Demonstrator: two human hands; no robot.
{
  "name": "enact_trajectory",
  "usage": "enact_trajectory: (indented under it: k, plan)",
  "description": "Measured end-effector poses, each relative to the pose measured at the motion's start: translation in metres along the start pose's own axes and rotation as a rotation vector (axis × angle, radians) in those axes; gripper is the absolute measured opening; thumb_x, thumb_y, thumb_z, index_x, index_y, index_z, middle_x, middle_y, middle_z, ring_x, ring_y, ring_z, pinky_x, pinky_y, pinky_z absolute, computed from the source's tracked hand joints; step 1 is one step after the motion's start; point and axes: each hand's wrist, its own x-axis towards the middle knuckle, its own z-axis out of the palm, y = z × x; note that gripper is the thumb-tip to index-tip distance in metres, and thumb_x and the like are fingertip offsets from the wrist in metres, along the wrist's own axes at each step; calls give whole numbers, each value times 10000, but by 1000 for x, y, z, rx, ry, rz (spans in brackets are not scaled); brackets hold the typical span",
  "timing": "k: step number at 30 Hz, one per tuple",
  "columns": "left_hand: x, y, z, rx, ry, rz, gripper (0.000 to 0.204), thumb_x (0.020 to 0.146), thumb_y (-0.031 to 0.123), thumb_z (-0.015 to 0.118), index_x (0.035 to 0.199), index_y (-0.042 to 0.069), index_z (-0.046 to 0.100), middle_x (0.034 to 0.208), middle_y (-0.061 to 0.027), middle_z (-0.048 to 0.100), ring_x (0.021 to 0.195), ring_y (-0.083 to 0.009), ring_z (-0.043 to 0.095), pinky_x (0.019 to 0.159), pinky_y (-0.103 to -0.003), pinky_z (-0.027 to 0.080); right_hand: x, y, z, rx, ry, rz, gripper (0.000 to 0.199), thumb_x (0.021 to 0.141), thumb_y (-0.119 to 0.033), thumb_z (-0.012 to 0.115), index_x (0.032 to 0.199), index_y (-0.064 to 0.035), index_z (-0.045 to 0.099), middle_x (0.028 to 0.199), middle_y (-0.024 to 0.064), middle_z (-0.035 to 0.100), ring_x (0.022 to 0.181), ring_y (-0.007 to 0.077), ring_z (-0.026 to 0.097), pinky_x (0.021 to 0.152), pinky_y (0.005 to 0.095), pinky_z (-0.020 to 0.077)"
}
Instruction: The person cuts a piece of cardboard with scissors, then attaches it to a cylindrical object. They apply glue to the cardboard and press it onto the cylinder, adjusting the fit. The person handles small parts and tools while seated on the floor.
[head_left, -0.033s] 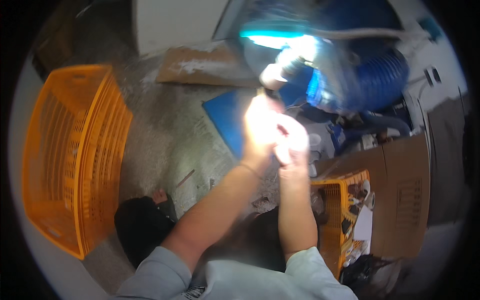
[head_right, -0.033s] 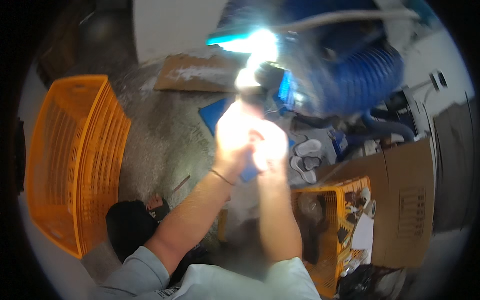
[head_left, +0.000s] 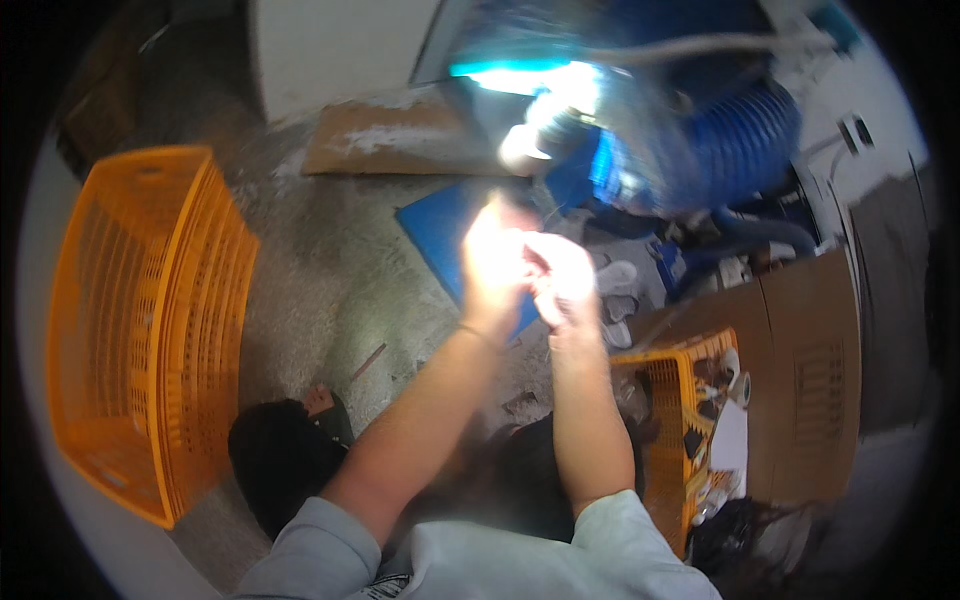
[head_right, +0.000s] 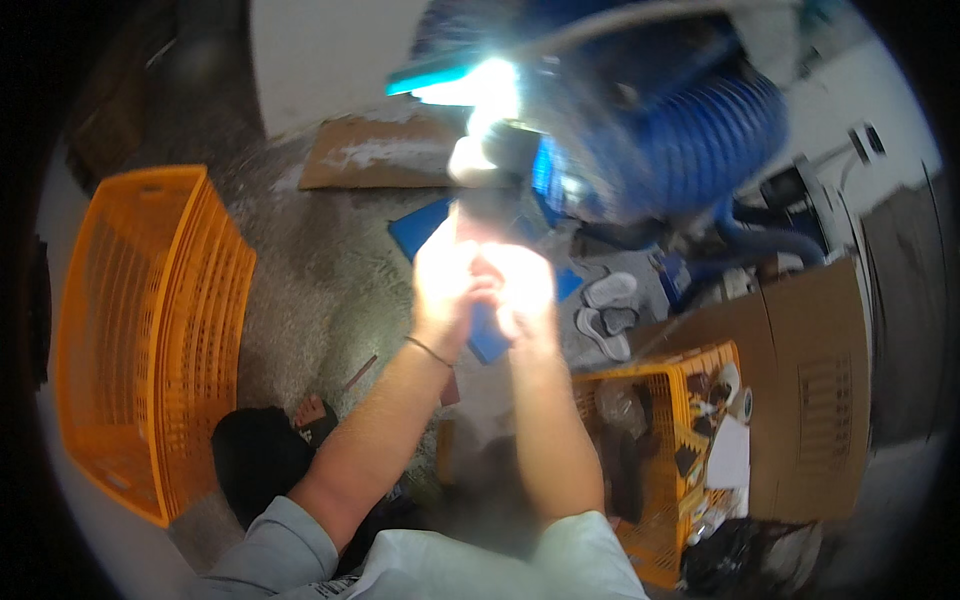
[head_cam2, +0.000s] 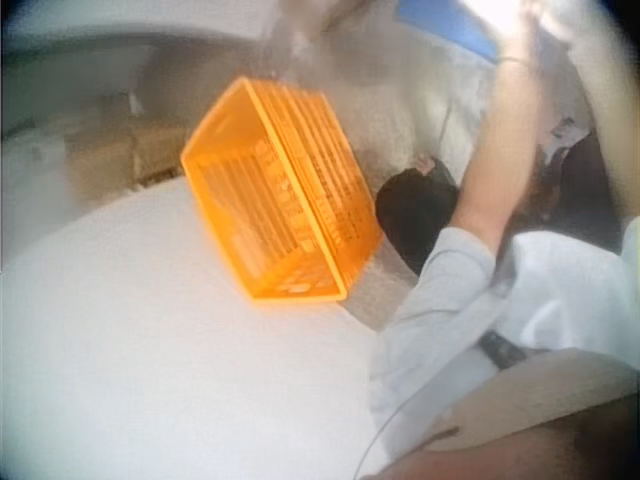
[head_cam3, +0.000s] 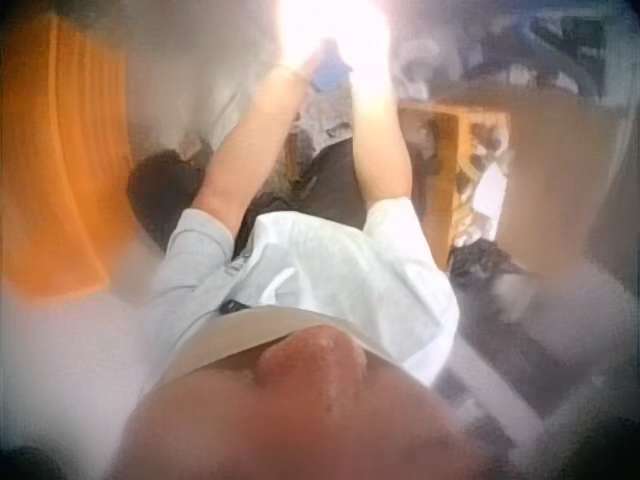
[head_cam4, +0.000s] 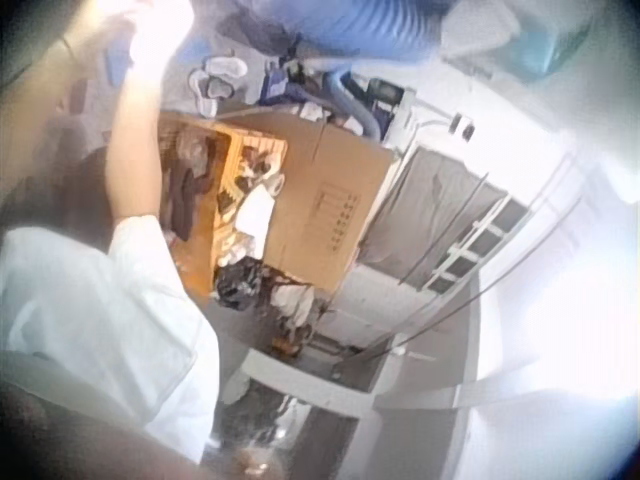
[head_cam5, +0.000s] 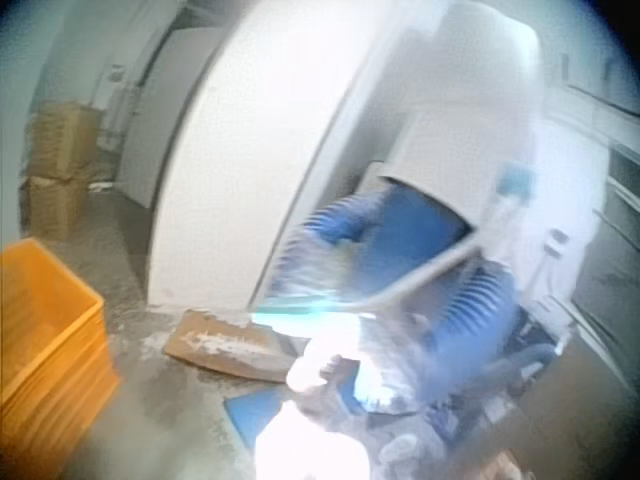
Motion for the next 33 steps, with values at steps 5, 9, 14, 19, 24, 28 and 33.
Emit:
enact_trajectory:
  k: [5, 9, 14, 19, 24, 28, 33]
  plan:
    - [4, -60, -94, 441, 209, -248, 347, 853, -31, 435, 1137, -25, 634, 981, -60, 659, 863, -158, 618, 772, -288, 502, 30, -20, -86, -1187, 177, -39, 377, 908, -260, 742, 1077, 70, 676, 931, 193, 732, 788, 283, 728, 653, 369, 592]
    - [-13, -92, -166, 1035, 198, -291, 393, 916, -2, 465, 1292, -50, 571, 1256, -207, 655, 1184, -301, 633, 999, -397, 495, 96, -68, -159, -1647, 352, -734, 461, 856, -271, 755, 1146, 71, 644, 1148, 310, 637, 1125, 461, 591, 969, 490, 484]
    - [-44, -126, -212, 1456, -18, -302, 449, 926, -10, 502, 1370, -13, 569, 1256, -265, 666, 1190, -391, 642, 1028, -439, 489, 213, -128, -219, -2051, 240, -796, 450, 883, -285, 719, 1219, -13, 596, 1163, 235, 647, 1090, 414, 626, 907, 497, 544]
    - [-42, -160, -229, 1543, -127, -322, 438, 926, -38, 504, 1349, 12, 604, 1244, -268, 664, 1149, -415, 648, 998, -444, 504, 261, -158, -220, -2113, 88, -556, 809, 921, -658, 557, 1268, 73, 591, 1153, 290, 688, 1116, 398, 661, 948, 480, 511]
    - [-19, -217, -241, 1735, -415, -147, 581, 873, -91, 507, 1440, 36, 519, 1470, -255, 507, 1312, -420, 528, 1101, -446, 446, 244, -158, -199, -2323, 117, -549, 589, 958, -522, 584, 1045, 41, 730, 1118, 291, 698, 1075, 407, 675, 929, 466, 523]
    - [-1, -278, -255, 1872, -589, 69, 582, 877, -37, 521, 1456, 24, 491, 1534, -225, 445, 1442, -405, 382, 1184, -517, 329, 201, -135, -200, -2104, 336, -881, 564, 944, -452, 615, 1078, 91, 684, 1119, 297, 682, 1069, 421, 665, 905, 473, 530]
    - [8, -331, -277, 2061, -859, -226, 664, 908, 67, 568, 1541, 56, 367, 1659, -184, 231, 1546, -373, 180, 1199, -631, 218, 53, -76, -232, -1448, -87, -658, 519, 922, -327, 682, 1277, 30, 555, 1241, 254, 611, 1150, 422, 600, 919, 495, 534]
